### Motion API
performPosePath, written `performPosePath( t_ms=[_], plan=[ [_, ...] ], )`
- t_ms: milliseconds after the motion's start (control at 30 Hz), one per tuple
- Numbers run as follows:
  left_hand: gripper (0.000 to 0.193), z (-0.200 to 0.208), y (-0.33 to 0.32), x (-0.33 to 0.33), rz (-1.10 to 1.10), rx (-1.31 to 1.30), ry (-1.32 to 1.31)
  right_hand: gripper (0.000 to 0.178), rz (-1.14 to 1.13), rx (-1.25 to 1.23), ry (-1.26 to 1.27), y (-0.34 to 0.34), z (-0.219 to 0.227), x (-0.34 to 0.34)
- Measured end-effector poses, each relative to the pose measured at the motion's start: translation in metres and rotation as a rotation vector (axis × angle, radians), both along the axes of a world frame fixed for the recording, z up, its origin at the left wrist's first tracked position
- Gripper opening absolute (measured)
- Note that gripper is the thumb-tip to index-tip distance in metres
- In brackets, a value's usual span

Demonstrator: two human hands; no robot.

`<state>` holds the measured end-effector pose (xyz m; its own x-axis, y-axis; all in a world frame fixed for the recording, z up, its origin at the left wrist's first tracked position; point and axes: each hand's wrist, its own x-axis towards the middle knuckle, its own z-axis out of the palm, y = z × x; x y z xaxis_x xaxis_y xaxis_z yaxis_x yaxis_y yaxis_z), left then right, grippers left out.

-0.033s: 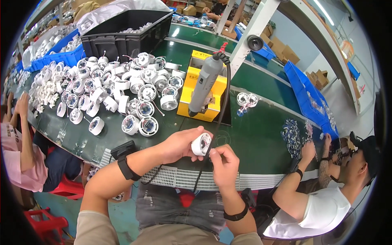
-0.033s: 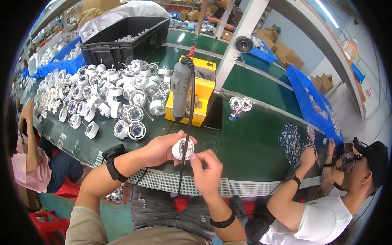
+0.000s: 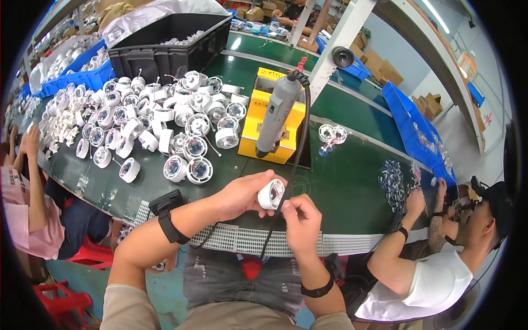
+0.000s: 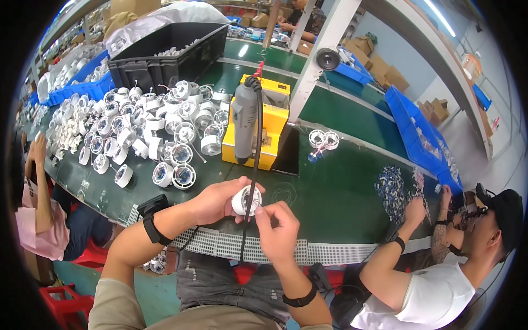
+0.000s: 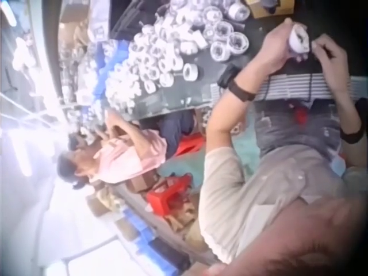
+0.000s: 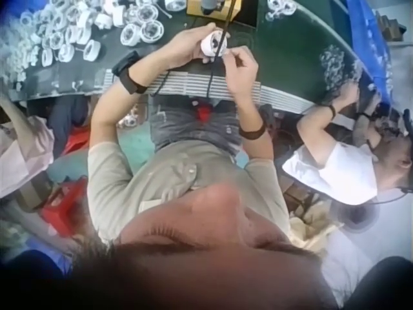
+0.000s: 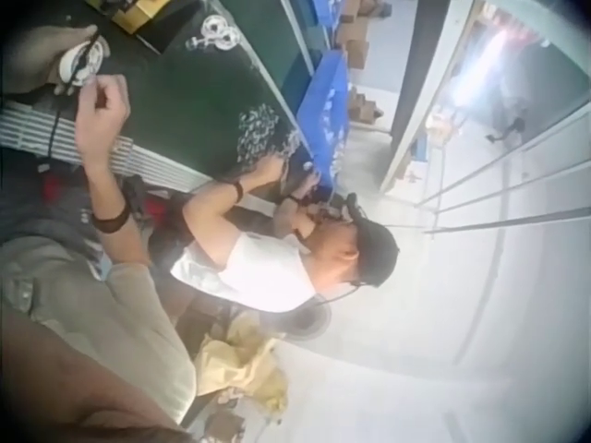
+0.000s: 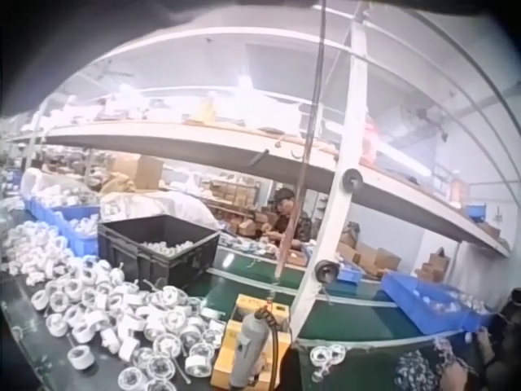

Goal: The person assembles electronic components by threading wires through a white plastic housing and then applying heat to the assembly using a handheld tool.

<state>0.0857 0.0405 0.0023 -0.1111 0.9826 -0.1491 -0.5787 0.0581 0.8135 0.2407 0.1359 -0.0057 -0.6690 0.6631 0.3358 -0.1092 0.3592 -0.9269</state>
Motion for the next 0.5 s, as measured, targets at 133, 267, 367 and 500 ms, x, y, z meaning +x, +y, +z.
performPosePath(
  t_ms=[133, 267, 367, 500],
  plan=[
    [0.047, 0.004, 0.000, 0.003, 0.060, -0.047, 0.033, 0.010, -0.087, 0.465, 0.005, -0.006, 0.009, -0.005],
    [0.047, 0.003, 0.000, 0.003, 0.052, -0.076, 0.041, 0.010, -0.117, 0.515, 0.006, -0.010, 0.012, -0.005],
    [0.047, 0.002, 0.001, 0.002, 0.008, -0.113, 0.054, 0.010, -0.140, 0.659, 0.008, -0.012, 0.012, -0.003],
    [0.043, 0.001, -0.001, 0.002, -0.033, -0.100, 0.039, 0.010, -0.165, 0.526, -0.067, -0.013, 0.013, -0.006]
  ],
)
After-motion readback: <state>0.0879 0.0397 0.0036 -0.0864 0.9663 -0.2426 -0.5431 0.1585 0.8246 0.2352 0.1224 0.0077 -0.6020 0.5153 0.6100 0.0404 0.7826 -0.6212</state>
